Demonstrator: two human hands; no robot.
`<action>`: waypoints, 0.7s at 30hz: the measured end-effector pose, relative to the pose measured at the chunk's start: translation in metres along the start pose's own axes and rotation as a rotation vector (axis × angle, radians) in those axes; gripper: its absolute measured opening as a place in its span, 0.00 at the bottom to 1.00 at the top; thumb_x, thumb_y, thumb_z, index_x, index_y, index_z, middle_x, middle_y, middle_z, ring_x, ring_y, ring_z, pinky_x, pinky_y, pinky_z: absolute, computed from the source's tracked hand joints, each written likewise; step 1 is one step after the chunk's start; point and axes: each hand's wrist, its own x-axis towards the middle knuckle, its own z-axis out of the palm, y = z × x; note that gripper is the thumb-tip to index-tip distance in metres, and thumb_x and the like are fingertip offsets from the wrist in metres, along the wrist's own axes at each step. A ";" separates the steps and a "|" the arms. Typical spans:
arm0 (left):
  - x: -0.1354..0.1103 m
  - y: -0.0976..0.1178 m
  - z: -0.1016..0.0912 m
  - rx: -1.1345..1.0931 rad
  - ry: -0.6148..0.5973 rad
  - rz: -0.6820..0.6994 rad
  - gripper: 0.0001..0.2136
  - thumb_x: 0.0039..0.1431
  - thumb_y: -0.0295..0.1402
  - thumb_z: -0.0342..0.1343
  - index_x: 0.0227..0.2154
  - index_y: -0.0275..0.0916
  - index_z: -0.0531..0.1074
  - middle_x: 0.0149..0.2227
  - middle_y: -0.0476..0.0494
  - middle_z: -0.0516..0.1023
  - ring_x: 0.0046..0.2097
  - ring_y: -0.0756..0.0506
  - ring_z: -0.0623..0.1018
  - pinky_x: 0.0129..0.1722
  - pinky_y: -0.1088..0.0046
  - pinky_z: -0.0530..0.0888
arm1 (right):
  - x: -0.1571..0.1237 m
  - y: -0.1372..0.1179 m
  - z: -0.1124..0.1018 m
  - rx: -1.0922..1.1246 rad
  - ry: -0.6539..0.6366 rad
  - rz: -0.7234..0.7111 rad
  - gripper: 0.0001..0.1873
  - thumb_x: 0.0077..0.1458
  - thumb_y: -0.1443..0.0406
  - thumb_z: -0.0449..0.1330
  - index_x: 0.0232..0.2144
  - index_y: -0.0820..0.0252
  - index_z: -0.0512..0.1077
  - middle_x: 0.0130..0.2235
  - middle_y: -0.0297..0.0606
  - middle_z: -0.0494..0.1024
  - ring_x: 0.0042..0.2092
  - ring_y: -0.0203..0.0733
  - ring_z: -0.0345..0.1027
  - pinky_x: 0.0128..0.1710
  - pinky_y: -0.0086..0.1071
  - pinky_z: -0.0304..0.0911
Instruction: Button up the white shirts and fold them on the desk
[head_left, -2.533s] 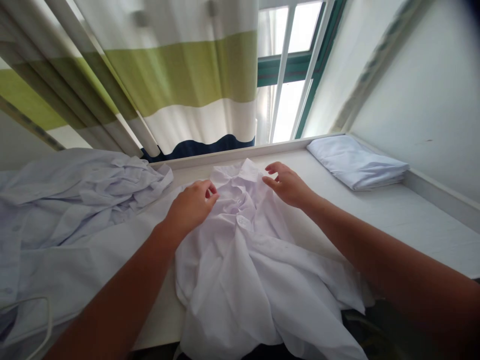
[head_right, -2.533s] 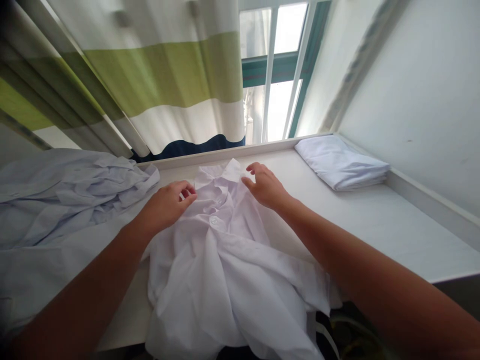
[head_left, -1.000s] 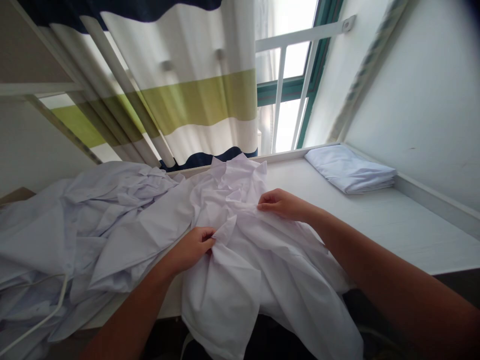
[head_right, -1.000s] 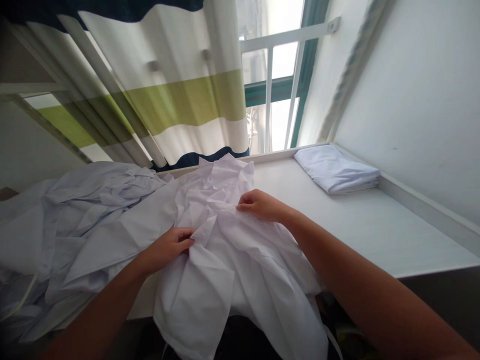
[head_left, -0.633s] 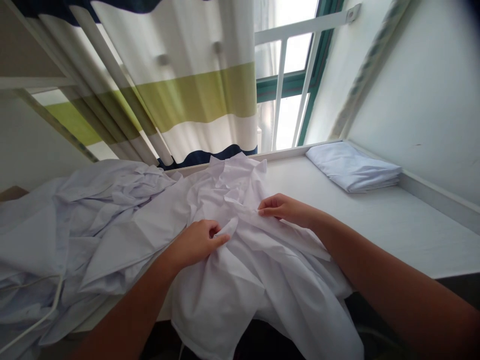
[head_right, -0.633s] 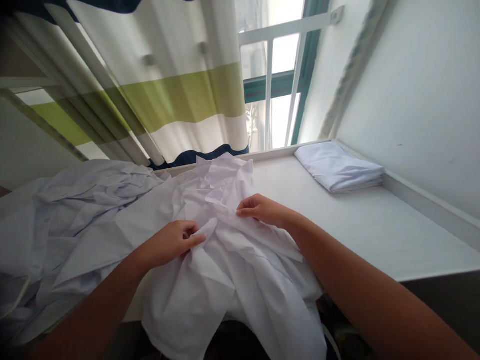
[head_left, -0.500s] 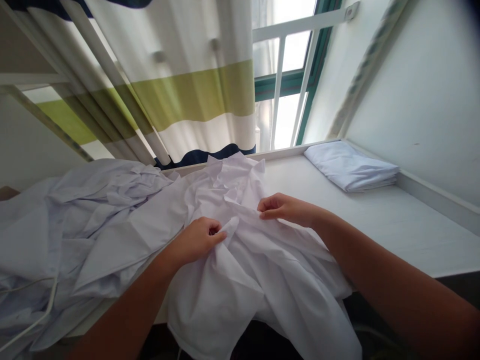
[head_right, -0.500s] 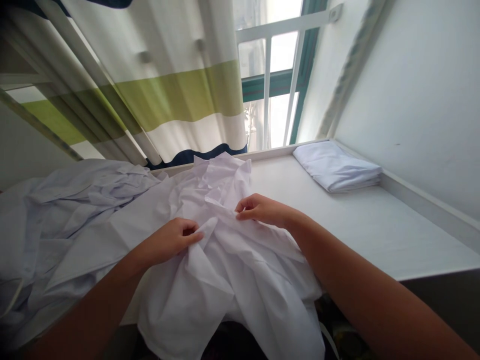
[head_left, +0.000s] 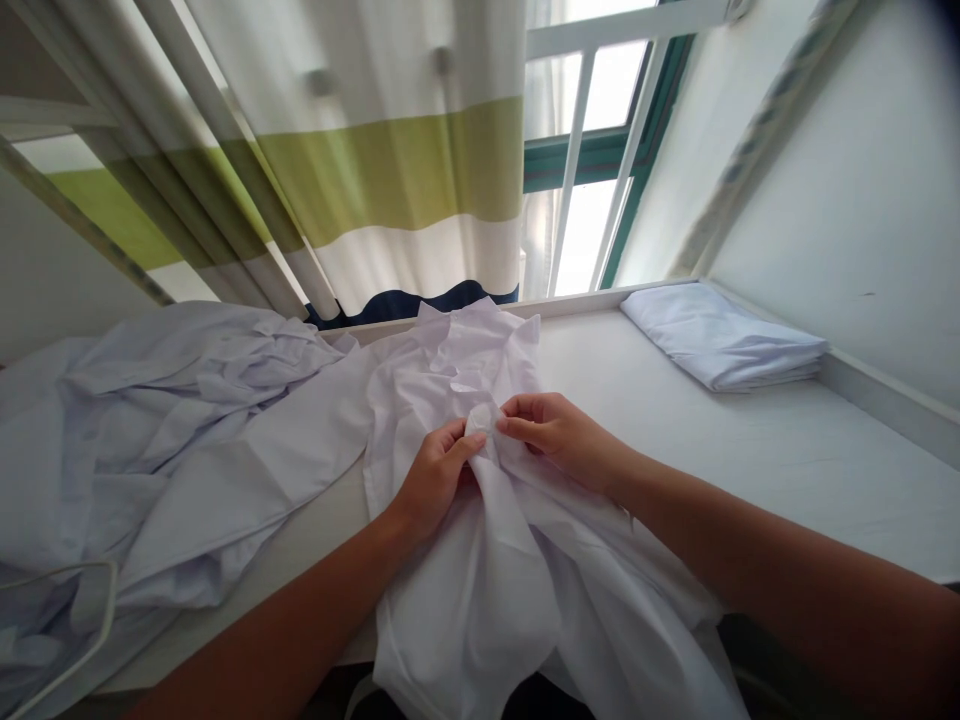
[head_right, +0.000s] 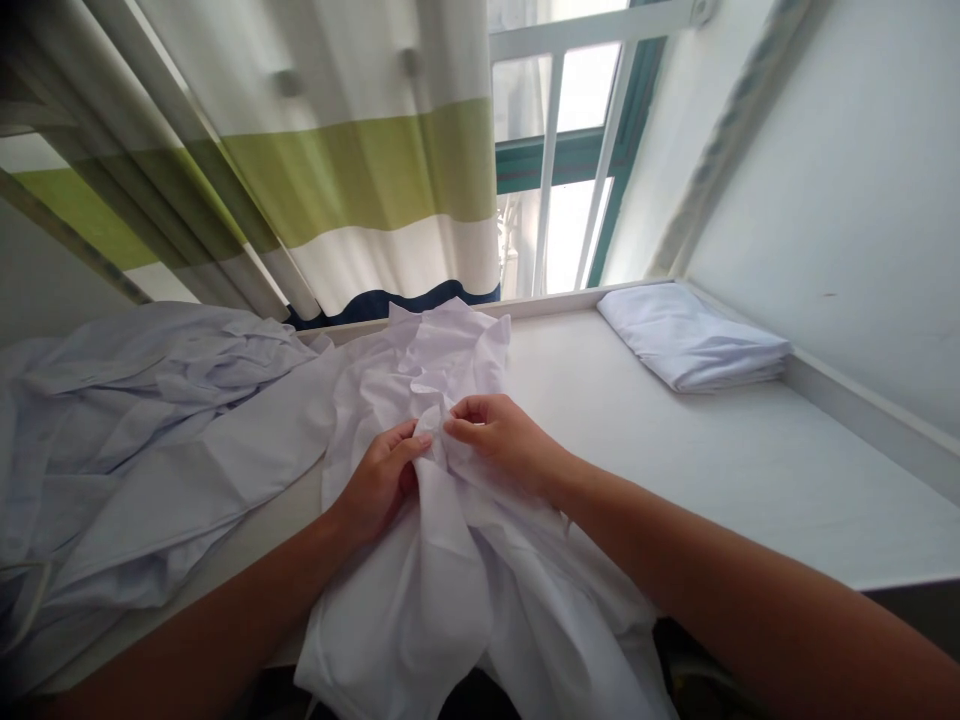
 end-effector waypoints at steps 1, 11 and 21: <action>0.001 -0.004 -0.001 0.006 -0.001 0.000 0.17 0.58 0.43 0.60 0.43 0.35 0.75 0.29 0.48 0.74 0.29 0.49 0.73 0.30 0.73 0.72 | 0.000 0.004 0.001 -0.003 0.007 -0.017 0.13 0.53 0.56 0.64 0.31 0.61 0.74 0.29 0.33 0.73 0.30 0.34 0.62 0.31 0.29 0.58; 0.003 -0.012 -0.008 0.146 -0.009 0.079 0.12 0.60 0.41 0.61 0.37 0.36 0.75 0.30 0.49 0.73 0.29 0.51 0.71 0.28 0.76 0.69 | -0.002 0.018 -0.010 0.104 -0.105 0.083 0.12 0.48 0.59 0.69 0.32 0.61 0.78 0.33 0.35 0.80 0.34 0.38 0.71 0.37 0.31 0.66; -0.004 -0.010 -0.009 0.256 0.042 0.121 0.14 0.62 0.44 0.58 0.29 0.38 0.70 0.21 0.53 0.68 0.20 0.53 0.67 0.19 0.78 0.65 | -0.003 0.015 -0.010 -0.064 -0.012 0.035 0.11 0.50 0.57 0.68 0.30 0.59 0.77 0.30 0.34 0.80 0.32 0.39 0.72 0.31 0.30 0.64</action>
